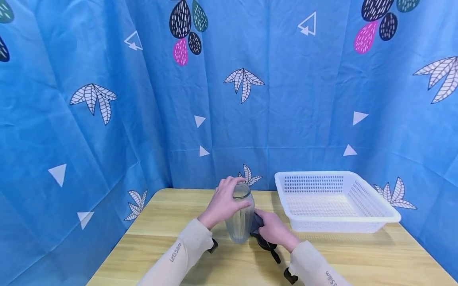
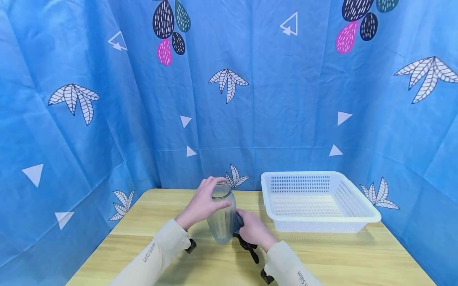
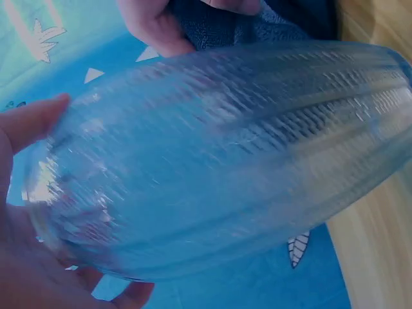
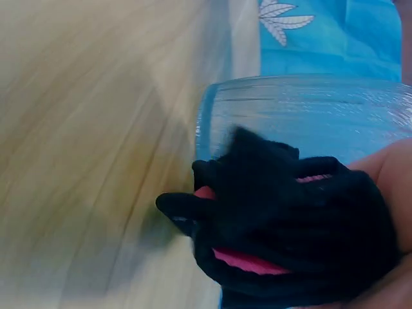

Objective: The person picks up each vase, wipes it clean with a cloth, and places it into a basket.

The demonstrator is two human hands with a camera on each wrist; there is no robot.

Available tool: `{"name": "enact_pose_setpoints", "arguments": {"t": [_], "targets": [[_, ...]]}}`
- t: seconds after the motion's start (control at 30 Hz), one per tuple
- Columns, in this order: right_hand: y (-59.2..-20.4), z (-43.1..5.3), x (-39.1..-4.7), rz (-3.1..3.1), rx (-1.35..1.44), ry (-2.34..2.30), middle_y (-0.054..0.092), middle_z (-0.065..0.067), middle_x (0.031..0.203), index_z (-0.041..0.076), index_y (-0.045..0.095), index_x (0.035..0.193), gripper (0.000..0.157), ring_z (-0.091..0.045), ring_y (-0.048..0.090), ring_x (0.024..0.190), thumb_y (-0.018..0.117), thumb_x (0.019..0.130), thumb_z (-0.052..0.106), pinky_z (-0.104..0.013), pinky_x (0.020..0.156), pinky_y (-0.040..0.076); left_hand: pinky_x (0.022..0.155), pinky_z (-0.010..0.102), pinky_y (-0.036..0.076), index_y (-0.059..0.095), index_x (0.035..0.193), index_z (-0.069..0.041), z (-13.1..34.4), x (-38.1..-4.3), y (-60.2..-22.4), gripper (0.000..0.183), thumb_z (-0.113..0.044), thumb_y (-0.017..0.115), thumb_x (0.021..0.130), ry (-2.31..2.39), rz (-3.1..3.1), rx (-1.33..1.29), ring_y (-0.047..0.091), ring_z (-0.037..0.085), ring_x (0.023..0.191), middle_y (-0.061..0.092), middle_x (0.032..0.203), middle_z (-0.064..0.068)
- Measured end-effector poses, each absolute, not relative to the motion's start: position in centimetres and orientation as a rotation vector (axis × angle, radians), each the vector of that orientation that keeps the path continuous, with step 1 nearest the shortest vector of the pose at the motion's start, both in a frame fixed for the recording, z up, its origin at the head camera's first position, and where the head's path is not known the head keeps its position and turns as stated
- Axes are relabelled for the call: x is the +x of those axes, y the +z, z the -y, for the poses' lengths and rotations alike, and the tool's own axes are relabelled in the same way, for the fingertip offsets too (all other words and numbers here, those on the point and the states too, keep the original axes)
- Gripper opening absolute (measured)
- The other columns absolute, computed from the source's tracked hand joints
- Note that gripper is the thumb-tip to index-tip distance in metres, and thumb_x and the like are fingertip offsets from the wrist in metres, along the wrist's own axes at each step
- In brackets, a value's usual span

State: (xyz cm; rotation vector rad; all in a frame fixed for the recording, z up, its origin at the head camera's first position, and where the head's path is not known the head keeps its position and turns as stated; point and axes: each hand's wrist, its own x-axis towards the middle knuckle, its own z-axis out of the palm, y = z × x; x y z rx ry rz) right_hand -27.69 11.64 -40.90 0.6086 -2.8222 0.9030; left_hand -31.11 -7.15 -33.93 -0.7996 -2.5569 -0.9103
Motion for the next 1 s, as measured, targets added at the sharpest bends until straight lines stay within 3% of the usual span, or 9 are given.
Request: {"name": "enact_pose_setpoints", "arguments": {"t": [0.1, 0.33, 0.57, 0.7, 1.0], "targets": [[-40.1, -11.8, -27.3, 2.8, 0.529, 0.886, 0.064, -0.011, 0.109, 0.01, 0.055, 0.126, 0.061, -0.019, 0.058, 0.09, 0.055, 0.067, -0.007, -0.033, 0.073, 0.045, 0.097, 0.044, 0.035, 0.041, 0.133, -0.035, 7.2, -31.1, -33.6, 0.066, -0.039, 0.072, 0.075, -0.933, 2.579, -0.826, 0.035, 0.016, 0.123, 0.046, 0.13, -0.01], [-36.3, -11.6, -25.6, 2.678, 0.448, 0.901, 0.065, -0.008, 0.107, 0.017, 0.057, 0.126, 0.062, -0.013, 0.057, 0.08, 0.057, 0.068, -0.007, -0.031, 0.068, 0.045, 0.098, 0.045, 0.036, 0.037, 0.135, -0.036, 7.4, -31.2, -33.5, 0.074, -0.028, 0.068, 0.068, -0.949, 2.648, -0.855, 0.027, 0.014, 0.13, 0.04, 0.134, -0.016], [-33.1, -11.1, -25.8, 2.49, 0.495, 0.889, 0.061, -0.005, 0.119, 0.021, 0.055, 0.128, 0.058, -0.018, 0.061, 0.099, 0.059, 0.076, -0.006, -0.037, 0.081, 0.049, 0.099, 0.044, 0.035, 0.044, 0.133, -0.025, 7.3, -31.4, -34.1, 0.065, -0.047, 0.068, 0.077, -0.909, 2.564, -0.875, 0.032, 0.017, 0.125, 0.045, 0.131, -0.013], [-33.8, -10.9, -26.7, 2.531, 0.491, 0.884, 0.062, -0.007, 0.119, 0.019, 0.052, 0.13, 0.059, -0.021, 0.061, 0.1, 0.058, 0.077, -0.006, -0.039, 0.082, 0.049, 0.098, 0.042, 0.036, 0.043, 0.133, -0.027, 7.2, -31.3, -34.1, 0.064, -0.047, 0.068, 0.079, -0.927, 2.548, -0.885, 0.035, 0.017, 0.121, 0.046, 0.13, -0.011], [-39.7, -11.2, -28.2, 2.763, 0.552, 0.928, 0.065, -0.012, 0.107, 0.011, 0.049, 0.132, 0.065, -0.018, 0.058, 0.082, 0.056, 0.07, -0.006, -0.032, 0.068, 0.045, 0.091, 0.038, 0.041, 0.037, 0.135, -0.031, 7.2, -31.3, -34.5, 0.07, -0.045, 0.07, 0.076, -1.003, 2.577, -0.804, 0.041, 0.017, 0.115, 0.035, 0.125, 0.0]]}}
